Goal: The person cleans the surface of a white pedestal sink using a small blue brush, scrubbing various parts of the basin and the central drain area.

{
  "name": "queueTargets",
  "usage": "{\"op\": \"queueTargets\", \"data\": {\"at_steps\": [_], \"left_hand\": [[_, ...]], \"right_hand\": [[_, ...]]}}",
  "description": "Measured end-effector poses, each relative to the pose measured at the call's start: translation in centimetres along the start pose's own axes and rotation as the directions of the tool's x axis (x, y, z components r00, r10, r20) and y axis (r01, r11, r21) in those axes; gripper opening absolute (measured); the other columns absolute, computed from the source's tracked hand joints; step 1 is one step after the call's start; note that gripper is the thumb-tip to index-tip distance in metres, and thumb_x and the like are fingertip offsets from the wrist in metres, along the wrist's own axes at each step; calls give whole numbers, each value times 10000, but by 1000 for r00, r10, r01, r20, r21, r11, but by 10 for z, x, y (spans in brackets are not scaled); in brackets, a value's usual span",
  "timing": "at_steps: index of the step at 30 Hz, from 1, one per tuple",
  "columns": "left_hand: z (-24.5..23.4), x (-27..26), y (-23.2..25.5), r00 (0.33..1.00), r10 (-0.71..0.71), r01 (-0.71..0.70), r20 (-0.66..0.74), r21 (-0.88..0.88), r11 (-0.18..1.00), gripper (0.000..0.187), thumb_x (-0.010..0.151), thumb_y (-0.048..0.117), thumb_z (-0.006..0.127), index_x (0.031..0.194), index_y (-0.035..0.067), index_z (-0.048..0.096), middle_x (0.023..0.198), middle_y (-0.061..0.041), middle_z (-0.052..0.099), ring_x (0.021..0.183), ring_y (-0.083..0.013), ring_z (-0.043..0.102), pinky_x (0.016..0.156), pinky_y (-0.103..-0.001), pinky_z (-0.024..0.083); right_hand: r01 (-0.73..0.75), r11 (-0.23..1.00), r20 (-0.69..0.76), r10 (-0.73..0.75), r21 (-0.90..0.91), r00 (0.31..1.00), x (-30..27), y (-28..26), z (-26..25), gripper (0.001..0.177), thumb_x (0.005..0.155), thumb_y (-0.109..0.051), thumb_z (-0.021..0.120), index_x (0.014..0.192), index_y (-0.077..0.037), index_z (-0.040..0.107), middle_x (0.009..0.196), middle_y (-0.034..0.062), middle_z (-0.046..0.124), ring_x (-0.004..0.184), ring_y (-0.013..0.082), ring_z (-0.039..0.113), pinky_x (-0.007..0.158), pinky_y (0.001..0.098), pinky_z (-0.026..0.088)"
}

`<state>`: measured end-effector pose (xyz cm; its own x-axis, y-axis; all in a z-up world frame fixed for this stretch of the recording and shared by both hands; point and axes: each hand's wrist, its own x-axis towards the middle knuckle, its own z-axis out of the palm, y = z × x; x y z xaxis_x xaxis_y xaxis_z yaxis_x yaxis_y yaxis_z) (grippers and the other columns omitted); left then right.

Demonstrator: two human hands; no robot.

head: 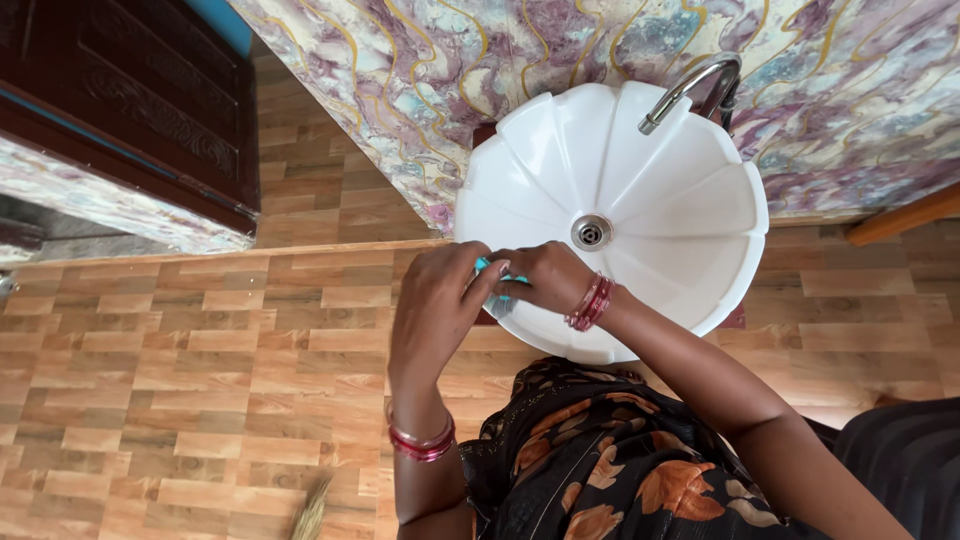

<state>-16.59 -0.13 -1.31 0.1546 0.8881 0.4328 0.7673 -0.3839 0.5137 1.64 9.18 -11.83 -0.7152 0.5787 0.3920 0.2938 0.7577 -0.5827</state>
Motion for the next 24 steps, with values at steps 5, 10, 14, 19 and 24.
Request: {"op": "queueTargets", "data": {"at_steps": [5,10,14,19,24], "left_hand": [[63,5,-48,915,-242,241,323,44,970,247,958,224,665,1089,17,694,859,-131,720,738,-247,670,684,-404,546],[55,13,-65,994,-92,96,54,-89,991,253,969,196,657,1141,15,697,1031,-162,740,893,-278,711,800,-413,569],[27,25,-68,978,-97,98,-182,-5,995,239,1018,179,632,1175,7,688,1061,-169,746,857,-289,703,882,-448,553],[68,29,-109,984,-105,111,-142,40,993,224,1014,145,622,1188,14,673,1144,-198,724,1040,-312,717,935,-426,561],[82,29,-118,948,-319,317,17,-179,931,229,942,104,646,1157,37,691,1122,-196,712,951,-340,705,841,-433,561]], "right_hand": [[-169,932,86,206,-322,975,-1,46,21,337,862,-376,750,1035,-95,685,775,92,746,639,292,715,561,433,557],[-189,943,60,213,-274,975,18,48,23,351,883,-425,748,1016,-107,682,780,106,737,612,308,704,558,440,557],[-82,980,-182,49,-180,982,55,27,31,379,884,-412,731,1019,-70,639,791,123,719,684,338,693,604,447,553],[-195,926,-78,180,-324,981,55,55,50,397,900,-445,727,1011,-74,636,769,148,704,667,366,683,598,476,544],[-222,863,41,269,-454,962,46,82,46,392,872,-448,720,981,-85,621,773,125,709,673,343,696,592,484,545]]}}
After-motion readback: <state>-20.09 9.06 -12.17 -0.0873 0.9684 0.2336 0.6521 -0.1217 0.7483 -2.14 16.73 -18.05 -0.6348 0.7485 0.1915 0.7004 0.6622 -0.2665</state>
